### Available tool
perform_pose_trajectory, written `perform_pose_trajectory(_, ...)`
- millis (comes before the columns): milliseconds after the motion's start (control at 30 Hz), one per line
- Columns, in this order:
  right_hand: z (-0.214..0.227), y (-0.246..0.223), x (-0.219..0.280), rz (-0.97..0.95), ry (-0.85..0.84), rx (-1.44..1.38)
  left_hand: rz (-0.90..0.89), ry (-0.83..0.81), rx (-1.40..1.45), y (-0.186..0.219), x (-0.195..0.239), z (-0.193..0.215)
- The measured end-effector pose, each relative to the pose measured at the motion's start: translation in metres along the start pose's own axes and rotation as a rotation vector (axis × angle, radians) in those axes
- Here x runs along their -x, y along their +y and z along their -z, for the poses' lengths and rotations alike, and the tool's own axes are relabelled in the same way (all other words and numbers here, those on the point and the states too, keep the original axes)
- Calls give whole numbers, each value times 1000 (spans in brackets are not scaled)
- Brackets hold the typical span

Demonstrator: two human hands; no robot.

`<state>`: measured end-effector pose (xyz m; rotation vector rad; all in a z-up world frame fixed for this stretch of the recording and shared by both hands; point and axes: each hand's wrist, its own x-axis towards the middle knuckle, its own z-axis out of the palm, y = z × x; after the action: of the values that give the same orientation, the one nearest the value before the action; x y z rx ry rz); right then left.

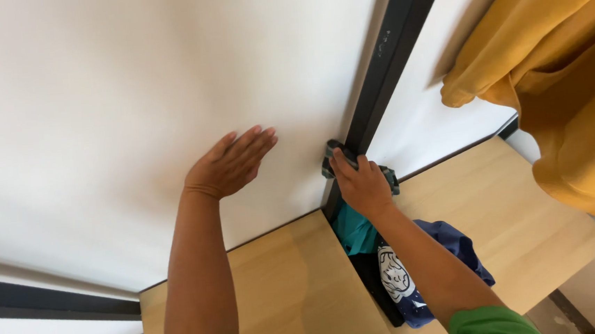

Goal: Cleaning the surfaces and metal frame of a wooden wardrobe shelf unit using a cloth.

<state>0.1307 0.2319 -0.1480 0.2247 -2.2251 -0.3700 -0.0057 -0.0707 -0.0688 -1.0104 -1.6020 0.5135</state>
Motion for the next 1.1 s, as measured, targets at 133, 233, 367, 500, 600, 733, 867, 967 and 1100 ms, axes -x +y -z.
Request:
perform_pose_trajectory(133,20,11,-14,35,-48,5,-42,-49,-44,3,24,-4)
perform_pose_trajectory(233,74,32,-56,-15,119,50,-30,-41,-53,6,27,-2)
perform_pose_trajectory(367,86,33,-69,-88,265,106,-26,-34,-89,4,25,1)
perform_pose_trajectory(500,5,-9,12,-61,97,-16,-24,-46,-100,3,27,3)
perform_pose_trajectory(600,-44,-41,66,-52,-79,-61,-45,-63,-114,1,27,4)
perform_pose_trajectory(733,-15,-28,37,-41,-86,-109,-57,-71,-133,1,28,2)
perform_pose_trajectory(867,22,-3,-15,-121,162,-98,-62,-86,-150,2,30,4)
perform_pose_trajectory(967,7,-12,-5,-126,193,-35,-67,-99,-171,4,30,2)
perform_pose_trajectory(1100,-47,-54,62,-126,82,-85,-63,-101,-171,4,31,1)
